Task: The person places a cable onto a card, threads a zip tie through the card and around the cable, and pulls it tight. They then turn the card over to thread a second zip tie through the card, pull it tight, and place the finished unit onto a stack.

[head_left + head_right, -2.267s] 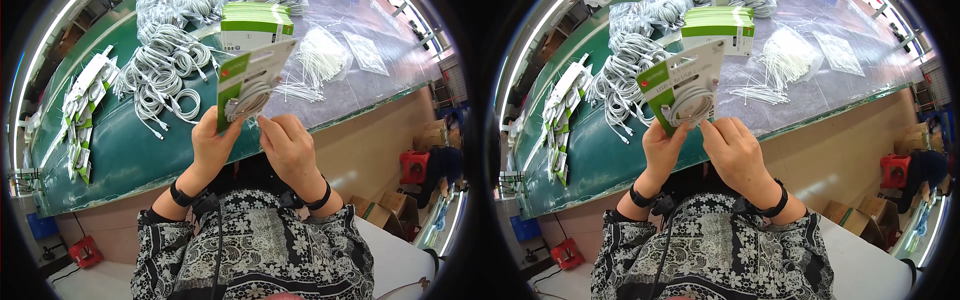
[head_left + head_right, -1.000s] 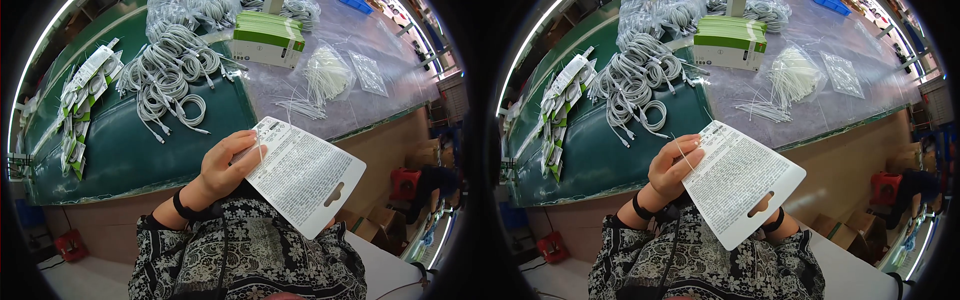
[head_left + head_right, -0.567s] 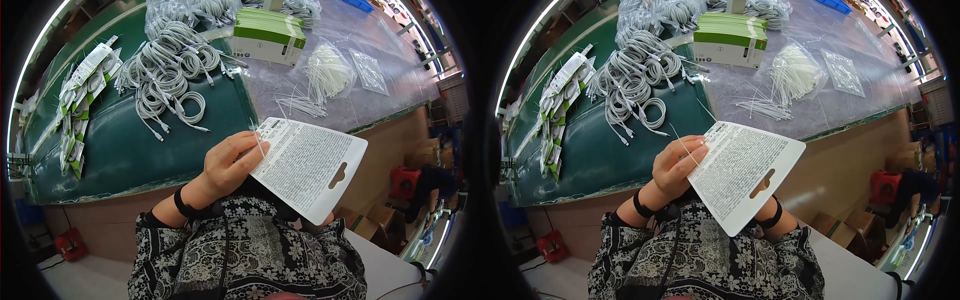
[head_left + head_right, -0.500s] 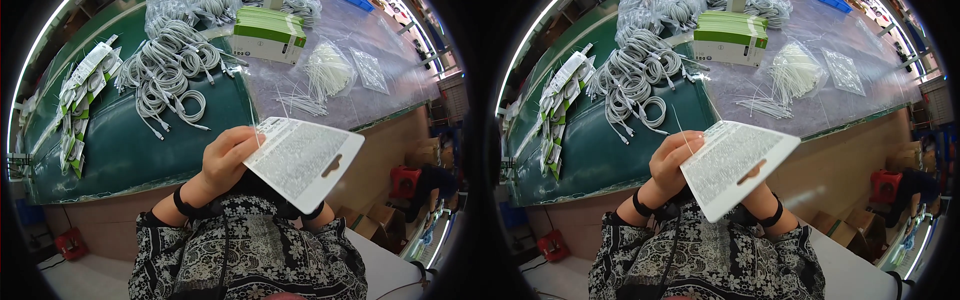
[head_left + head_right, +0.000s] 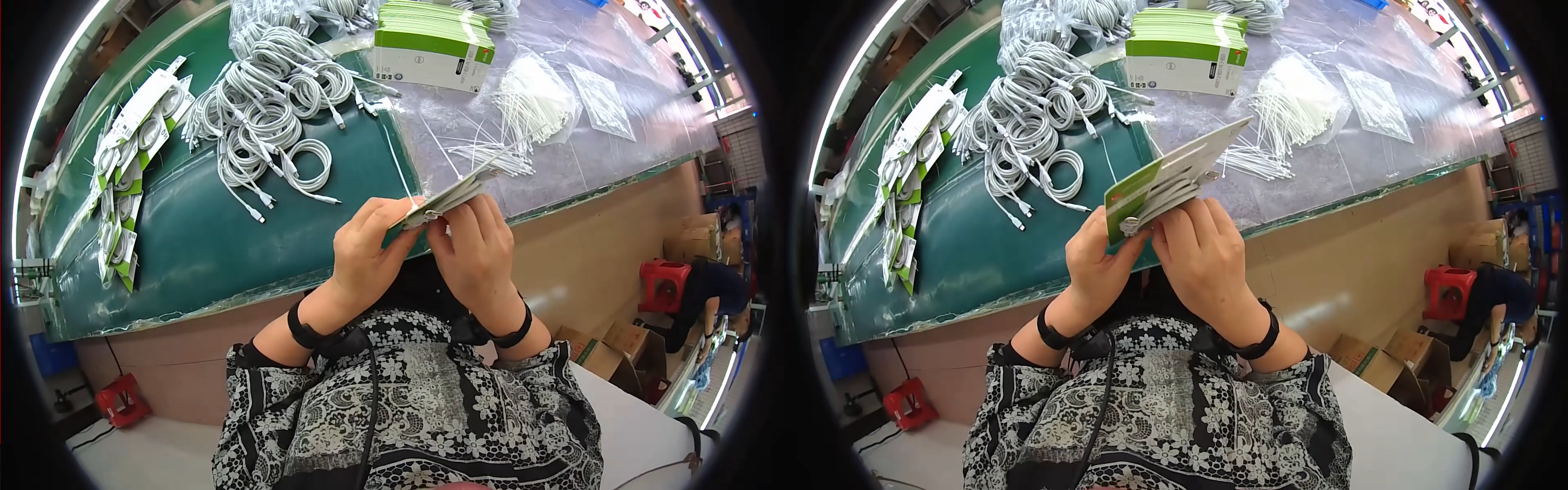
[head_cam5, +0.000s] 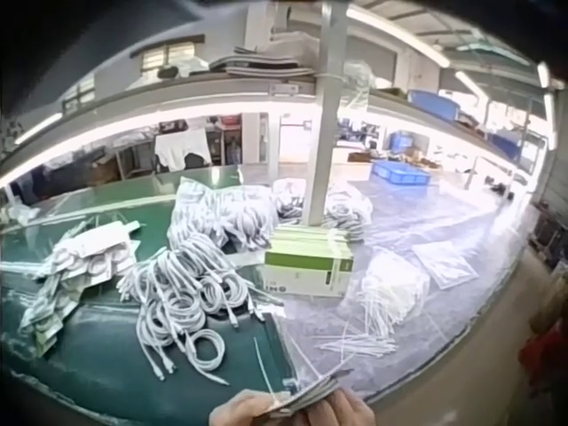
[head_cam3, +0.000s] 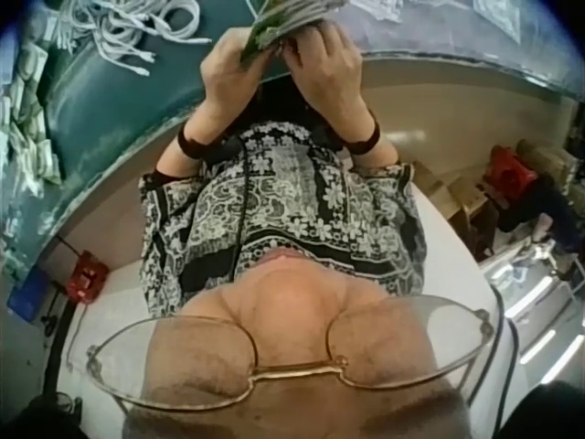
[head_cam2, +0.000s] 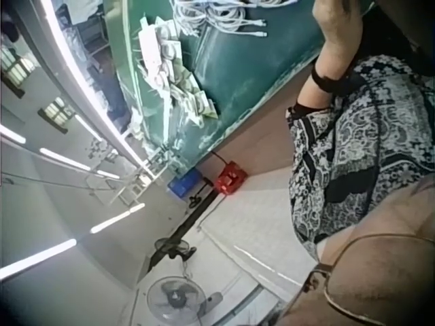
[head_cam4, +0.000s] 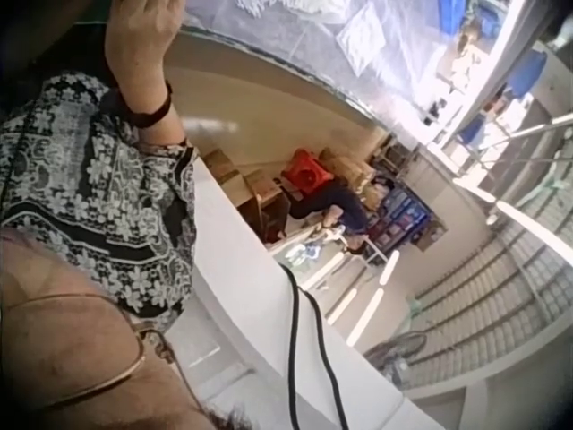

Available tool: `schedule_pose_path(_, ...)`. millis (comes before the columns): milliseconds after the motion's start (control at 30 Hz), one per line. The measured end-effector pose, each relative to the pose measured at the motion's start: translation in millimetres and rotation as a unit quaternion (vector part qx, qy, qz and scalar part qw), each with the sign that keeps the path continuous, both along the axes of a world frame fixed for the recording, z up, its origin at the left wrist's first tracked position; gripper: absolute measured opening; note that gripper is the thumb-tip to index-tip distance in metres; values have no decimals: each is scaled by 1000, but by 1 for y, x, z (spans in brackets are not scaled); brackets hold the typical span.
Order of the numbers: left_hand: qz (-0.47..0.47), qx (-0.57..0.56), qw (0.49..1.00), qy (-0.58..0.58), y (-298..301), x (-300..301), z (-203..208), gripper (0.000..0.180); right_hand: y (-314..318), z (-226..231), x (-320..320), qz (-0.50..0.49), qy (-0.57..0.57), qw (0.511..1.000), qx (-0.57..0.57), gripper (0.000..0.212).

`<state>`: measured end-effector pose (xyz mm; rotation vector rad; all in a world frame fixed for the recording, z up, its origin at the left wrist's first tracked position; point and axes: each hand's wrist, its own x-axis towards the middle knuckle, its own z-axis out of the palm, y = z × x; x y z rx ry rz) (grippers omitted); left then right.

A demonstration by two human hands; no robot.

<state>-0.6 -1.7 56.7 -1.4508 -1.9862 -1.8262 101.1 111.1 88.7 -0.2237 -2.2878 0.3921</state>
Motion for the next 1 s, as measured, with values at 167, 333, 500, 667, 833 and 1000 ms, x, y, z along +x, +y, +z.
schedule_pose_path(167, -82, 7, 952, -294, -11, -3, -13, 30, 3, 19, 12, 40, -38, 995, -83, 20)
schedule_pose_path(333, -181, 77, 859, -473, -10, -12, -10, 34, 36, 3, 25, 107, 9, 945, -308, 21)
schedule_pose_path(500, -242, 64, 762, -597, -10, -7, -7, 37, 17, -30, 10, 203, -10, 825, -527, 29)
schedule_pose_path(667, -239, 45, 748, -618, -9, -1, -3, 36, 23, -39, 7, 245, 37, 779, -575, 36)
schedule_pose_path(833, -218, 40, 728, -649, -6, 7, -5, 35, 28, -46, 11, 218, 10, 860, -461, 39)
schedule_pose_path(1000, -184, 46, 740, -646, -4, 14, -4, 35, 26, -56, 7, 213, 42, 867, -448, 44)
